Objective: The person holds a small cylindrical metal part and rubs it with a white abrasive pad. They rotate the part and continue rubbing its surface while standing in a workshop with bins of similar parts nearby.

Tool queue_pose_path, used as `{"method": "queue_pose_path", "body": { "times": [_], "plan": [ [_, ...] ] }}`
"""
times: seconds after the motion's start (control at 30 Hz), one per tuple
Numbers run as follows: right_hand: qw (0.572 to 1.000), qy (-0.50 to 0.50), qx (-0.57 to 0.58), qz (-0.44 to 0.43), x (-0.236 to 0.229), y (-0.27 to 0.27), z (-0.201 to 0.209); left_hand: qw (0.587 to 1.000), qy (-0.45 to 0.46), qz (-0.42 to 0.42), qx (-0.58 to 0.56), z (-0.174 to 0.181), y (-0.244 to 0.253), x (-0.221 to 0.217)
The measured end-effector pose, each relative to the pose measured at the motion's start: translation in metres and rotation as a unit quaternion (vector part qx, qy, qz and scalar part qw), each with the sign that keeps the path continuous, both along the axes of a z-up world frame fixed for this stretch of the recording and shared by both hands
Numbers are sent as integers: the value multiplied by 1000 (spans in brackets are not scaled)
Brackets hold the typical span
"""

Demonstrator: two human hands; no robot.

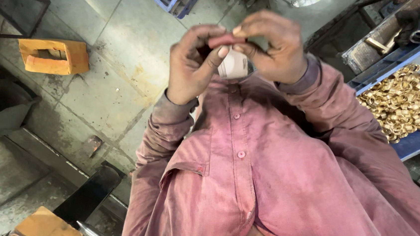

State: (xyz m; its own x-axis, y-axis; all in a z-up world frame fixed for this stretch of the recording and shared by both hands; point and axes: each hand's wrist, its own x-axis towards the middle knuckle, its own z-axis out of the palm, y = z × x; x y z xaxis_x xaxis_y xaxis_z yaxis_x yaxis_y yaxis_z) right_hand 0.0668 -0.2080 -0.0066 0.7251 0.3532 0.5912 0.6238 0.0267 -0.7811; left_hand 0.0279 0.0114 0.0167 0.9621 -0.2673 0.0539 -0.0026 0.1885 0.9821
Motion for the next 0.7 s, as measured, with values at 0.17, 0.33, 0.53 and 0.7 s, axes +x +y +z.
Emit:
{"method": "queue_pose_path", "body": {
  "times": [0.17, 0.33, 0.53, 0.7],
  "plan": [
    [995, 91, -16, -21, -40, 3, -21, 998, 13, 46, 46, -31, -6, -34],
    [990, 137, -19, 14, -51, -7, -26, 996, -26, 66, 54, -45, -10, -55],
    [969, 246, -10, 7, -68, -12, -26, 995, -49, 56, 66, -42, -18, -60],
    [980, 192, -28, -39, -79, -19, -24, 1000, 7, 9, 23, -29, -20, -55]
  ]
}}
